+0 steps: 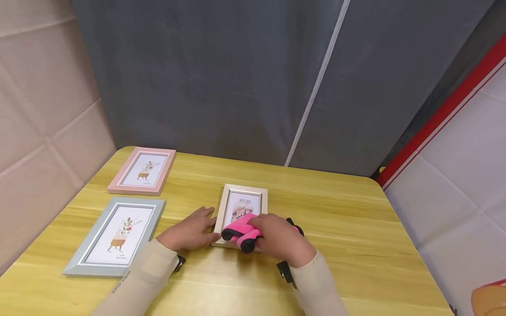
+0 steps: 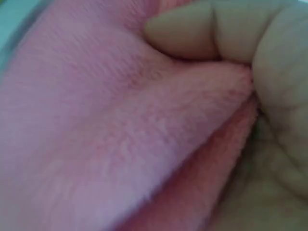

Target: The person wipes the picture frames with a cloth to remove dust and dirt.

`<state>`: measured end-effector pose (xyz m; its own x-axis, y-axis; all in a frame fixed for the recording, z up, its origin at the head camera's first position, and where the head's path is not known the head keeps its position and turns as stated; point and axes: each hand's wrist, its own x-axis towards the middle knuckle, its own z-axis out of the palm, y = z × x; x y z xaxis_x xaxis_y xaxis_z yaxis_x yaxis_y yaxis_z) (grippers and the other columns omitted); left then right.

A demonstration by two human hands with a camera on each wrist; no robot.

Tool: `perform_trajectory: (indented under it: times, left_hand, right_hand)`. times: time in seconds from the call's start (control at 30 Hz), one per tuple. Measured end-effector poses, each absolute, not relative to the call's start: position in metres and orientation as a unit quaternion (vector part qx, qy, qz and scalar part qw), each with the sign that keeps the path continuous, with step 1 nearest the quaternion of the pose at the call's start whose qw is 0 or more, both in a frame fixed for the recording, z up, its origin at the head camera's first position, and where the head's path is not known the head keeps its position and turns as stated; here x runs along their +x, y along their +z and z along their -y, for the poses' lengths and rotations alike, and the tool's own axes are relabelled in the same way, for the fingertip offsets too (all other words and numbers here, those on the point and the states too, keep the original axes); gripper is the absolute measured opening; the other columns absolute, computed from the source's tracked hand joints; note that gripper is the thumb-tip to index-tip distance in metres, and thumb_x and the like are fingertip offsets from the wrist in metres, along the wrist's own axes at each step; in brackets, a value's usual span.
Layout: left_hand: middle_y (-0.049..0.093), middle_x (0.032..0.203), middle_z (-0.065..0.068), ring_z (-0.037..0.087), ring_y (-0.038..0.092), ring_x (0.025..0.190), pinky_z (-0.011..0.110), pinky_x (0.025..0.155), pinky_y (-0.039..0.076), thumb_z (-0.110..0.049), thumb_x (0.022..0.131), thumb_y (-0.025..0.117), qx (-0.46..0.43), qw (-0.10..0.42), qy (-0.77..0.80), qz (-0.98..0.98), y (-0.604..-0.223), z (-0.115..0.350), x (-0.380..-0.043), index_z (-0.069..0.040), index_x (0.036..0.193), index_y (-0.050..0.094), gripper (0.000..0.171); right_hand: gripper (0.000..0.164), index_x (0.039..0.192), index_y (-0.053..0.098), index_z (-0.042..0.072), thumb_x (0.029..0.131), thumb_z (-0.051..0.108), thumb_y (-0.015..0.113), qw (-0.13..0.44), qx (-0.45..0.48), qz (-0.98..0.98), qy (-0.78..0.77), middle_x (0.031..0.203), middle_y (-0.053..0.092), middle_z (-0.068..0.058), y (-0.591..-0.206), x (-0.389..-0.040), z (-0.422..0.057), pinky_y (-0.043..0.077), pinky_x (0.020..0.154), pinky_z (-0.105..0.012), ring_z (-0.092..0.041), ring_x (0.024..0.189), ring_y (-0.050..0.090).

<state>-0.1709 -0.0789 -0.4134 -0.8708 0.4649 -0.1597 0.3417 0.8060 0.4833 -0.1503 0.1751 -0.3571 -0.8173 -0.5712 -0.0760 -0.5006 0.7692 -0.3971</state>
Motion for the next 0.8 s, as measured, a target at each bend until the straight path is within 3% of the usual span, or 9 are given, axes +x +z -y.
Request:
perform_trajectory:
  times: [0.2, 0.5, 0.63, 0.73, 0.8]
  left_hand:
    - [0.034, 0.154, 0.025, 0.046, 0.023, 0.144, 0.053, 0.117, 0.022, -0.04, 0.095, 0.064, 0.214, 0.14, 0.226, -0.94, -0.413, 0.079, -0.17, 0.0, 0.139, 0.056, 0.06]
    - [0.034, 0.155, 0.024, 0.045, 0.023, 0.144, 0.052, 0.117, 0.022, -0.042, 0.095, 0.064, 0.217, 0.142, 0.222, -0.94, -0.412, 0.081, -0.172, 0.001, 0.137, 0.057, 0.06]
    - [0.035, 0.154, 0.024, 0.045, 0.024, 0.144, 0.051, 0.117, 0.023, -0.042, 0.095, 0.064, 0.22, 0.14, 0.22, -0.94, -0.412, 0.082, -0.173, 0.0, 0.137, 0.058, 0.06]
    - [0.035, 0.154, 0.025, 0.045, 0.024, 0.144, 0.051, 0.117, 0.023, -0.042, 0.095, 0.064, 0.218, 0.14, 0.22, -0.94, -0.413, 0.082, -0.173, -0.001, 0.138, 0.057, 0.06]
    - [0.035, 0.154, 0.024, 0.045, 0.024, 0.144, 0.051, 0.117, 0.023, -0.042, 0.094, 0.064, 0.215, 0.143, 0.221, -0.94, -0.413, 0.081, -0.173, -0.001, 0.138, 0.057, 0.061]
  right_hand:
    - [0.019, 0.078, 0.055, 0.018, 0.087, 0.01, 0.07, 0.083, -0.288, -0.949, -0.1, 0.068, 0.049, 0.006, -0.361, -0.133, -0.16, 0.041, 0.062, -0.03, -0.016, 0.07, 0.047]
    - [0.015, 0.089, 0.062, 0.015, 0.083, 0.014, 0.076, 0.075, -0.22, -0.97, -0.076, 0.075, 0.056, 0.001, -0.378, -0.165, -0.149, 0.047, 0.069, -0.037, -0.021, 0.08, 0.054]
    - [0.033, 0.115, 0.067, 0.014, 0.083, 0.008, 0.069, 0.103, -0.195, -0.969, -0.111, 0.108, 0.066, -0.005, -0.382, -0.19, -0.157, 0.051, 0.089, -0.044, -0.027, 0.106, 0.059]
    - [0.051, 0.136, 0.06, 0.015, 0.086, 0.005, 0.063, 0.127, -0.18, -0.965, -0.145, 0.137, 0.057, -0.008, -0.384, -0.206, -0.164, 0.041, 0.106, -0.05, -0.031, 0.13, 0.049]
    - [0.054, 0.14, 0.057, 0.015, 0.087, 0.004, 0.06, 0.133, -0.18, -0.962, -0.157, 0.143, 0.052, -0.01, -0.385, -0.214, -0.167, 0.037, 0.109, -0.052, -0.032, 0.135, 0.044]
